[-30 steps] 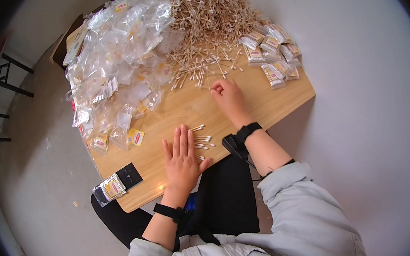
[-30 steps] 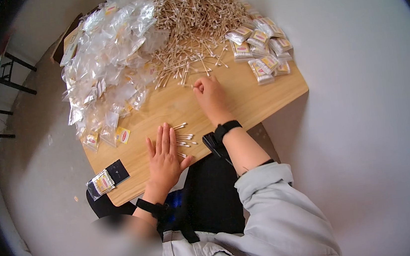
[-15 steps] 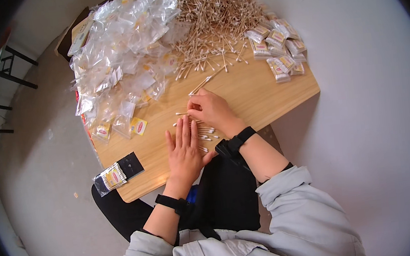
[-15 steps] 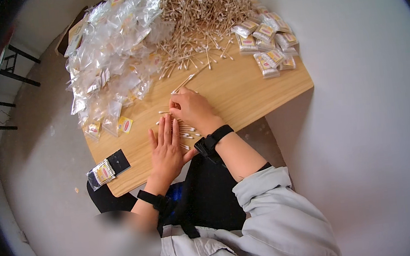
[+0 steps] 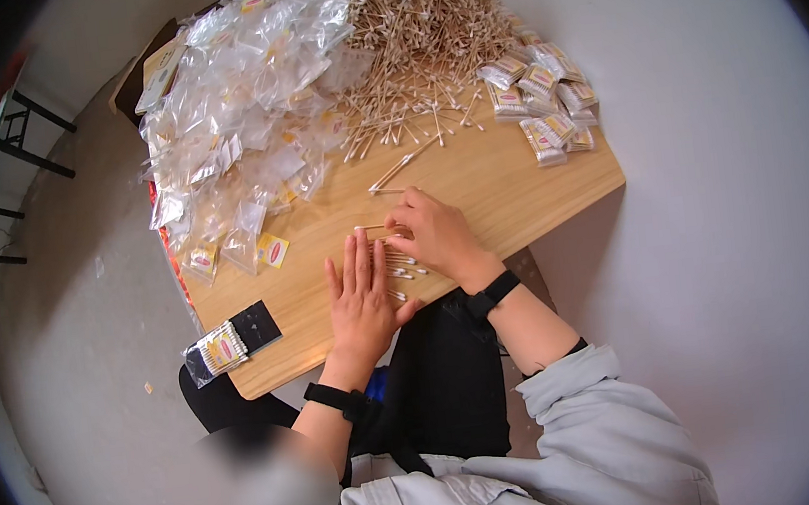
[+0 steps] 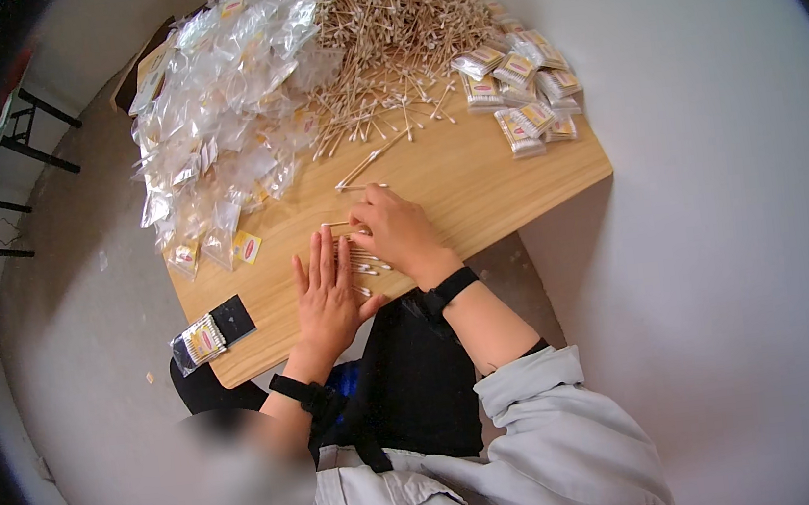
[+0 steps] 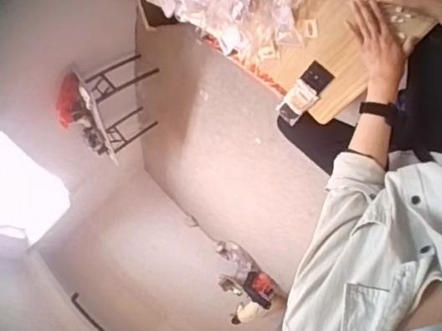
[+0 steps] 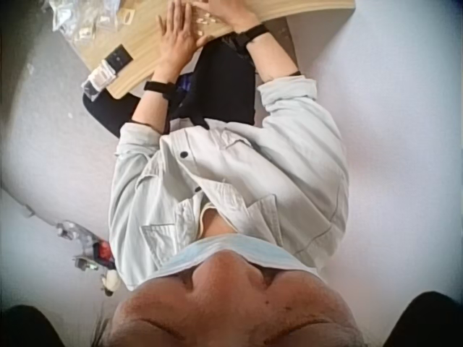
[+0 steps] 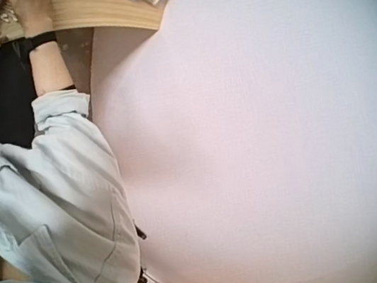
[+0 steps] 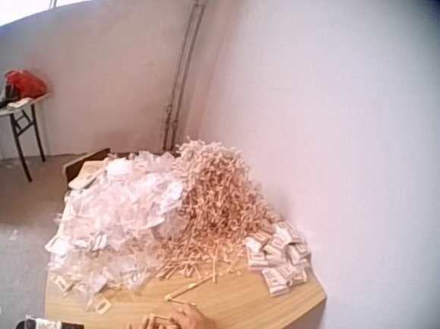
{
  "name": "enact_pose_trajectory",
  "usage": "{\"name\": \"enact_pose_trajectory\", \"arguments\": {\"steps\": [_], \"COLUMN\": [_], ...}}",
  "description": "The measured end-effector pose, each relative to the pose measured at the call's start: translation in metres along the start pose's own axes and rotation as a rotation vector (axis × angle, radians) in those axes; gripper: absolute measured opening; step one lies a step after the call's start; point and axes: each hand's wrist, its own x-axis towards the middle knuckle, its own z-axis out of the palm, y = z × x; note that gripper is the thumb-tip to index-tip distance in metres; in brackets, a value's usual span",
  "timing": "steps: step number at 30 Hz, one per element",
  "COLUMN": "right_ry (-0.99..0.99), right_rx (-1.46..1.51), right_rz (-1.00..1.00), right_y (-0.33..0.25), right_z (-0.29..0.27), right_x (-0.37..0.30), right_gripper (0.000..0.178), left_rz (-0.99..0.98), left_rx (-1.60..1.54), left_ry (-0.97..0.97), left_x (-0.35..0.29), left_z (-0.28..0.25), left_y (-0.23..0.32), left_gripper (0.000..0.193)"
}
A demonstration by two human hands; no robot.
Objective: Packaging cotton swabs into small plastic bags.
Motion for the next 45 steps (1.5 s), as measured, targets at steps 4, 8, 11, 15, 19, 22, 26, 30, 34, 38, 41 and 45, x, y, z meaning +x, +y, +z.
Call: {"name": "enact_pose_trajectory", "arguments": {"steps": [4, 8, 11, 15, 19, 22, 26, 30, 34, 38, 41, 45], "right_ry": [0.192, 0.332, 0.177, 0.079, 0.246, 0.444, 0.513, 0.489, 0.421, 0.393, 0.435, 0.470], "right_rx": [0.215, 0.225, 0.206, 0.270, 0.495, 0.538, 0.807, 0.834, 0.904, 1.000, 0.978, 0.988], "right_rz": [0.320, 0.359, 0.281, 0.093, 0.321, 0.322, 0.351, 0.327, 0.264, 0.258, 0.259, 0.317], "right_y": [0.009, 0.033, 0.025, 0.013, 0.011, 0.003, -0.001, -0.004, -0.019, -0.023, -0.016, -0.016], "right_z": [0.008, 0.009, 0.010, 0.014, 0.018, 0.029, 0.045, 0.053, 0.064, 0.068, 0.069, 0.063], "right_x": [-0.003, 0.001, 0.004, -0.002, -0.016, -0.027, -0.032, -0.023, -0.014, -0.013, -0.016, -0.018], "right_gripper": [0.013, 0.015, 0.012, 0.008, 0.015, 0.026, 0.042, 0.050, 0.052, 0.053, 0.054, 0.057], "left_rz": [-0.016, 0.020, 0.037, -0.007, 0.035, 0.003, -0.049, -0.052, -0.024, -0.070, -0.163, -0.258], "left_rx": [-0.161, -0.198, -0.124, -0.086, -0.051, -0.031, -0.157, -0.114, -0.094, -0.159, -0.161, -0.014], "left_ry": [0.040, 0.049, 0.024, 0.030, -0.032, 0.008, 0.089, 0.134, 0.007, 0.047, 0.158, 0.107], "left_x": [0.000, 0.003, 0.006, 0.009, 0.016, 0.018, 0.014, 0.015, 0.014, 0.007, 0.005, -0.005], "left_z": [-0.001, -0.009, -0.011, -0.007, -0.010, 0.001, 0.007, -0.001, -0.001, -0.002, 0.003, -0.009], "left_y": [-0.004, -0.019, -0.026, -0.027, -0.016, -0.014, -0.015, -0.010, -0.014, -0.010, -0.014, -0.027], "left_gripper": [0.109, 0.113, 0.105, 0.098, 0.090, 0.082, 0.079, 0.080, 0.081, 0.086, 0.096, 0.107]}}
